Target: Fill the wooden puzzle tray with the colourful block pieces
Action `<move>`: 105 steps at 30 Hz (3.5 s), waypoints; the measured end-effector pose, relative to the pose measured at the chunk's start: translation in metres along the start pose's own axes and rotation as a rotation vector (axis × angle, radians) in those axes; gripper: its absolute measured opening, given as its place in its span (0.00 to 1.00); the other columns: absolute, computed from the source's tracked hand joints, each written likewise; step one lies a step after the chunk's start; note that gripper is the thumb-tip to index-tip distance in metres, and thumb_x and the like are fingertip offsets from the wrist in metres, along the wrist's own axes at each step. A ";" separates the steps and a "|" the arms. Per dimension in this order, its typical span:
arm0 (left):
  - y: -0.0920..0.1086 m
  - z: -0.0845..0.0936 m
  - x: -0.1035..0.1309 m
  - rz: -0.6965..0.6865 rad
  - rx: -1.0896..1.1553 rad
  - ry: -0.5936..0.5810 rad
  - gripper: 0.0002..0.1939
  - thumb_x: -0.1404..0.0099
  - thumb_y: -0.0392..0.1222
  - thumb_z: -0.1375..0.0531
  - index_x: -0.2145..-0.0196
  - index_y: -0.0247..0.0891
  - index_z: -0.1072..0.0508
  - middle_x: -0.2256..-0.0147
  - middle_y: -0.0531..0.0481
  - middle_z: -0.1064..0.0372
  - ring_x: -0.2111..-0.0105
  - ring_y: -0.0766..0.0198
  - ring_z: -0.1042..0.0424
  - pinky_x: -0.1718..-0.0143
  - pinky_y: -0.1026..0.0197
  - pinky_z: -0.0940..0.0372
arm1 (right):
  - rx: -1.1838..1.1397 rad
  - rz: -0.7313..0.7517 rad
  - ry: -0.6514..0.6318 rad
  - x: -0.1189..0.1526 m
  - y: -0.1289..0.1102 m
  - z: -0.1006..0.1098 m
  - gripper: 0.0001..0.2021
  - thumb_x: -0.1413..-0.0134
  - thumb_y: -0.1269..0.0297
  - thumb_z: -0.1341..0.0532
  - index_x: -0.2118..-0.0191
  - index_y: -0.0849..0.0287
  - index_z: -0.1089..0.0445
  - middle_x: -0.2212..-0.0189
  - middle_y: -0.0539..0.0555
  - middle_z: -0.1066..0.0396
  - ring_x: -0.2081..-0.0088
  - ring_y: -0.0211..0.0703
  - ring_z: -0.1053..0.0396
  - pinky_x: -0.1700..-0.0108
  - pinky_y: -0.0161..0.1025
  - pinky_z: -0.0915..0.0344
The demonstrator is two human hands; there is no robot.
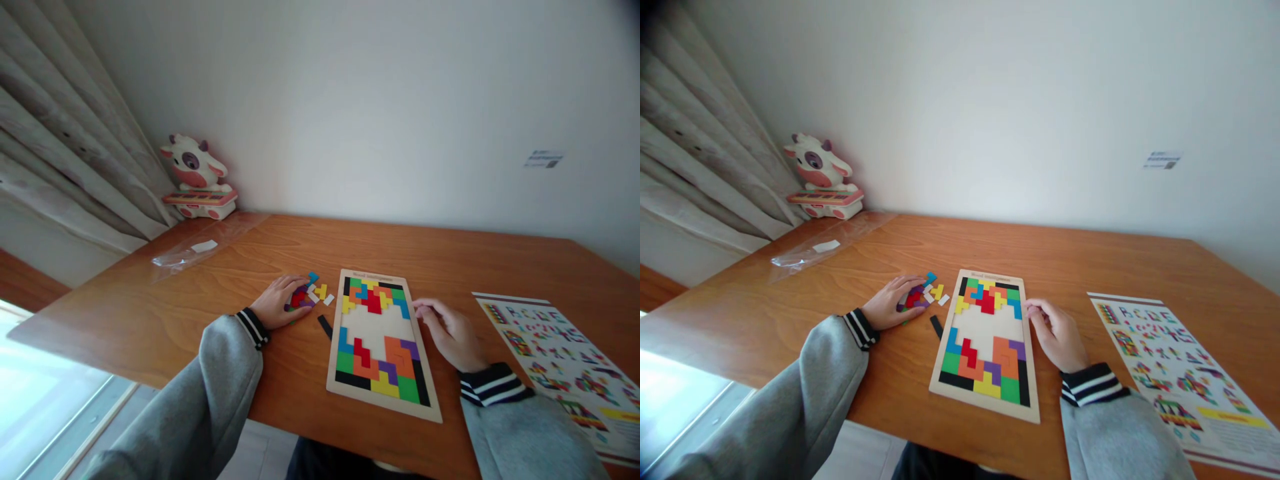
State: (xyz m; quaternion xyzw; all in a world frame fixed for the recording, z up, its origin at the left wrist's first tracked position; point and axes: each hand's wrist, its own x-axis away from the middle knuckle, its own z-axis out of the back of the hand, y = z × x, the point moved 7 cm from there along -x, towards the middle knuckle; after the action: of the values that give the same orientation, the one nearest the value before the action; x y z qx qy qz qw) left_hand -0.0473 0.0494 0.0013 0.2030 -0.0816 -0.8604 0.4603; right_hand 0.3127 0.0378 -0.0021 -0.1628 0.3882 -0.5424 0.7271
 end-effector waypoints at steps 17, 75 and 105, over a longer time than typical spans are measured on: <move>-0.001 0.010 -0.015 -0.091 0.076 0.099 0.20 0.32 0.53 0.41 0.48 0.41 0.27 0.49 0.41 0.26 0.48 0.51 0.28 0.44 0.46 0.34 | 0.018 0.066 0.009 -0.014 -0.008 -0.009 0.15 0.36 0.53 0.45 0.61 0.54 0.25 0.64 0.54 0.20 0.64 0.47 0.23 0.63 0.41 0.29; 0.034 0.013 0.001 -0.377 0.214 0.166 0.13 0.34 0.40 0.35 0.52 0.41 0.23 0.60 0.47 0.20 0.61 0.62 0.23 0.56 0.59 0.28 | -0.016 -0.012 0.122 -0.031 0.024 0.010 0.13 0.38 0.56 0.44 0.61 0.55 0.25 0.70 0.54 0.23 0.68 0.45 0.25 0.65 0.39 0.31; 0.058 0.016 0.023 -0.458 0.158 0.148 0.08 0.34 0.40 0.35 0.57 0.40 0.21 0.69 0.49 0.22 0.67 0.65 0.25 0.64 0.64 0.26 | -0.028 0.047 0.084 -0.032 0.014 0.006 0.12 0.38 0.57 0.45 0.62 0.55 0.25 0.70 0.53 0.22 0.70 0.44 0.26 0.68 0.39 0.32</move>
State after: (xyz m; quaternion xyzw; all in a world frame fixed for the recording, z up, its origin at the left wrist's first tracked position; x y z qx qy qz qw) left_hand -0.0216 -0.0030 0.0284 0.3140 -0.0663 -0.9160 0.2409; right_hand 0.3231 0.0712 0.0054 -0.1409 0.4293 -0.5262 0.7204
